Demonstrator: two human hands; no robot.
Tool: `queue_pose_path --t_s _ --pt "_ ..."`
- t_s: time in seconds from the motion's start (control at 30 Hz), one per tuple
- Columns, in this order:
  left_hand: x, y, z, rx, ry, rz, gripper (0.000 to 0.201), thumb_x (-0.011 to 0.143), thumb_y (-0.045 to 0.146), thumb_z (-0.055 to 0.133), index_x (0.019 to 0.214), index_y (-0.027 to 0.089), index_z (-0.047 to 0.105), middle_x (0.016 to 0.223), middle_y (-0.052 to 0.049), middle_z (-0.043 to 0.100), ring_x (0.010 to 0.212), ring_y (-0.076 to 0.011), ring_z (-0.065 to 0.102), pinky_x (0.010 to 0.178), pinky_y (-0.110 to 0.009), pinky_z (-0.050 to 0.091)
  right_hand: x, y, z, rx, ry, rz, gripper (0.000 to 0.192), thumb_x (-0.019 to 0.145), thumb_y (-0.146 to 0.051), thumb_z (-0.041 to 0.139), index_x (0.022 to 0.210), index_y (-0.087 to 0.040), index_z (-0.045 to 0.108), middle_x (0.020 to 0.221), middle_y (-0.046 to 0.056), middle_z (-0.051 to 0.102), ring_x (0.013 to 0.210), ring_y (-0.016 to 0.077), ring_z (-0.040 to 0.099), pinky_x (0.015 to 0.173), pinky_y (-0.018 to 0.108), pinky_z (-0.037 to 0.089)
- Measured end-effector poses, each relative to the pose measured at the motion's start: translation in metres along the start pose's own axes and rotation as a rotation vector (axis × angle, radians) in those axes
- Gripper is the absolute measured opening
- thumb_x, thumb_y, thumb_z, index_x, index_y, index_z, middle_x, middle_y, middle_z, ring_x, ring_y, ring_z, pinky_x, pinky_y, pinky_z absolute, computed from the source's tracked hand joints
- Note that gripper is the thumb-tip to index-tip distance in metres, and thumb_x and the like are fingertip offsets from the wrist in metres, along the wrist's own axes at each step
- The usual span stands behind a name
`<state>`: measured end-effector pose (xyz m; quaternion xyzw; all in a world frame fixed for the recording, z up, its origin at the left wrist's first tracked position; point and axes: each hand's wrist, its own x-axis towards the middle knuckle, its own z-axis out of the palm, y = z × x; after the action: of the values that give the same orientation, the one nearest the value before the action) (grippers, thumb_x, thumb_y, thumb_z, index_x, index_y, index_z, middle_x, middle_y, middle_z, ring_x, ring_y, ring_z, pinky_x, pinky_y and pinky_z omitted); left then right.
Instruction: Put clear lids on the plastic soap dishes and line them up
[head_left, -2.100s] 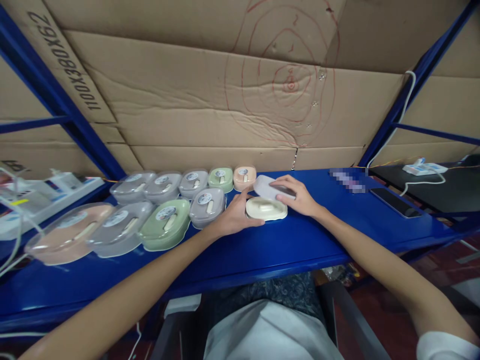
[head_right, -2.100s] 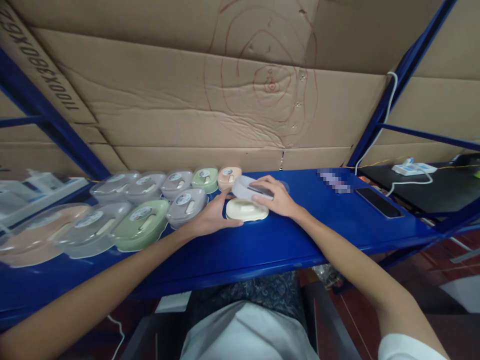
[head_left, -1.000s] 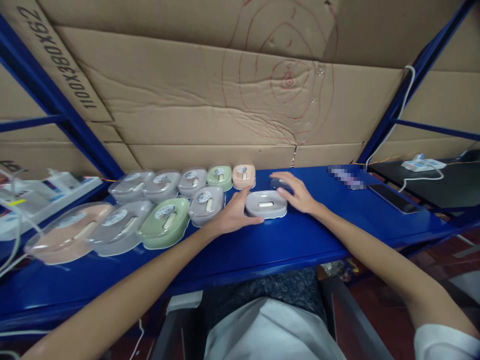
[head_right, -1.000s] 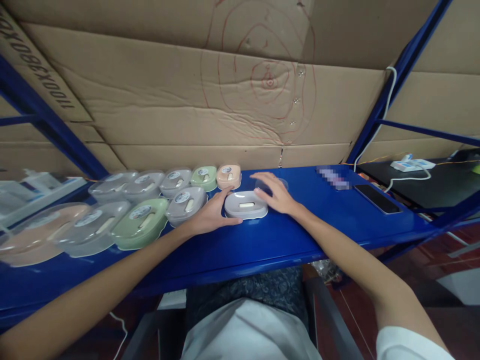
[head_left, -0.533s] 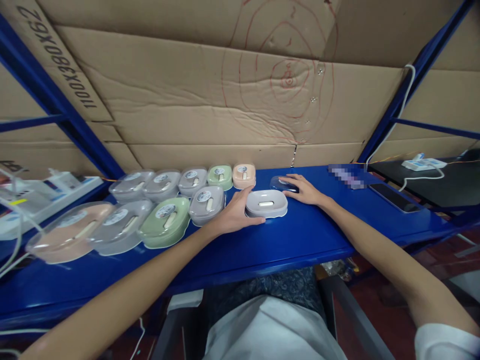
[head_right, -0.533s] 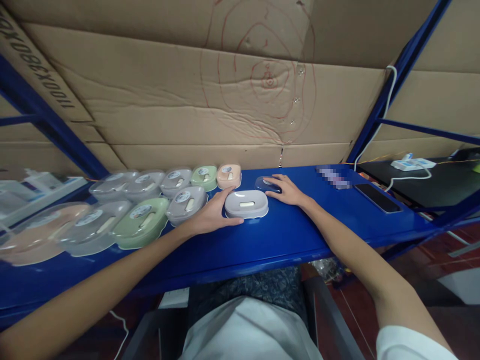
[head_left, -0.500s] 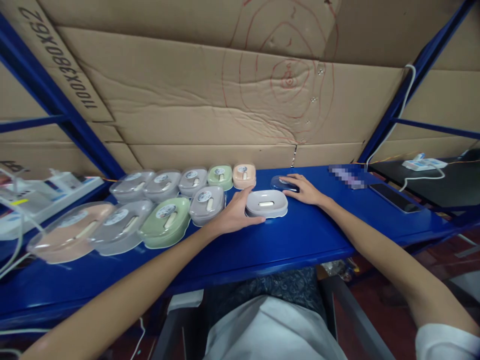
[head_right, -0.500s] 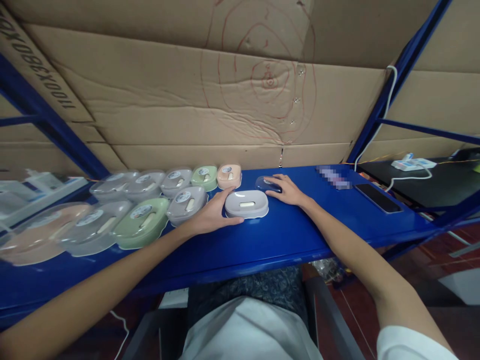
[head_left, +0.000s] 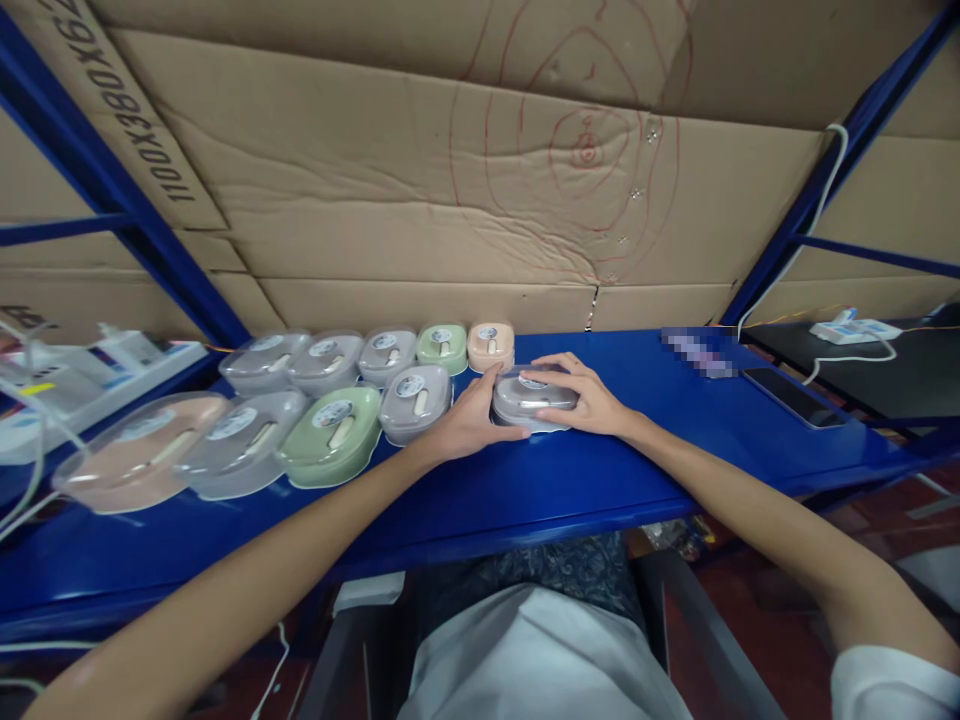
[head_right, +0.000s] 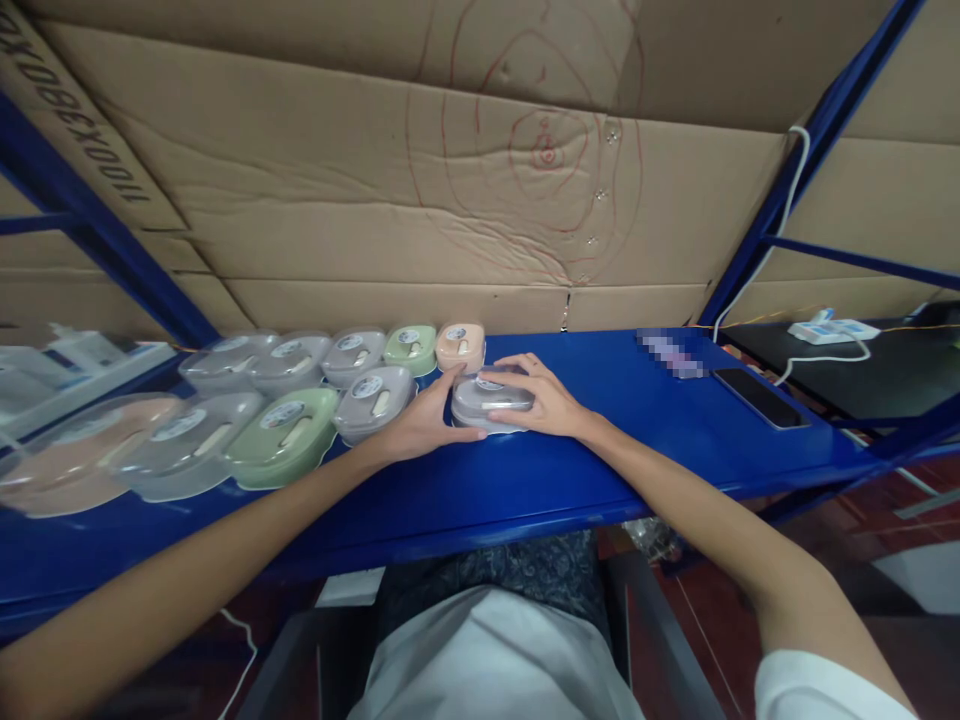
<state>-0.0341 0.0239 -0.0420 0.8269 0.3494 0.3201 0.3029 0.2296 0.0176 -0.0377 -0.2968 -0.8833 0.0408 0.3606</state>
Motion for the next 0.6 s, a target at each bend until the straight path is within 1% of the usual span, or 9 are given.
queue_pose_path --t_s 0.07,0.17,0.33,0.5,0.6 --pt "0.0000 -0.0002 0.0002 0.034 -0.010 -0.057 0.121 0.070 0.058 0.093 0.167 0.021 0.031 0.169 -0.022 0.040 0.156 -0.0458 0.038 0.127 -0.065 0.031 -0.0013 0.0027 0.0026 -0.005 -0.028 -0.003 0.060 0.094 -0.056 0.076 0.149 -0.036 0.063 0.147 0.011 0.061 0.136 0.0308 0.057 0.115 0.056 0.048" --pt "0.0000 -0.0004 0.0003 0.065 -0.025 -0.096 0.121 0.071 0.058 0.092 0.167 0.020 0.029 0.167 -0.023 0.043 0.155 -0.0447 0.041 0.126 -0.063 0.034 -0.0019 0.0049 0.0042 -0.011 -0.047 -0.002 0.060 0.093 -0.056 0.077 0.148 -0.037 0.064 0.145 0.011 0.061 0.135 0.0310 0.057 0.114 0.056 0.048" --pt "0.0001 -0.0023 0.0007 0.083 -0.016 -0.076 0.116 0.072 0.057 0.091 0.165 0.021 0.033 0.167 -0.021 0.044 0.154 -0.0431 0.043 0.126 -0.061 0.035 -0.0017 0.0049 0.0046 -0.018 -0.070 0.030 0.060 0.092 -0.059 0.076 0.149 -0.041 0.064 0.147 0.009 0.060 0.136 0.0321 0.056 0.116 0.058 0.047" --pt "-0.0003 -0.0026 0.0009 0.097 -0.012 -0.033 0.107 0.074 0.056 0.090 0.162 0.023 0.038 0.166 -0.017 0.047 0.153 -0.0420 0.045 0.126 -0.059 0.036 -0.0021 0.0041 0.0047 -0.015 -0.095 0.034 0.062 0.093 -0.060 0.075 0.151 -0.041 0.061 0.148 0.009 0.059 0.139 0.0330 0.054 0.118 0.059 0.046" --pt "-0.0008 -0.0008 0.0004 0.101 -0.017 -0.024 0.107 0.075 0.057 0.089 0.162 0.023 0.039 0.166 -0.017 0.047 0.152 -0.0424 0.046 0.125 -0.060 0.038 -0.0011 0.0021 0.0042 0.012 -0.100 0.034 0.061 0.093 -0.060 0.075 0.149 -0.039 0.062 0.149 0.010 0.058 0.140 0.0337 0.055 0.118 0.058 0.046"
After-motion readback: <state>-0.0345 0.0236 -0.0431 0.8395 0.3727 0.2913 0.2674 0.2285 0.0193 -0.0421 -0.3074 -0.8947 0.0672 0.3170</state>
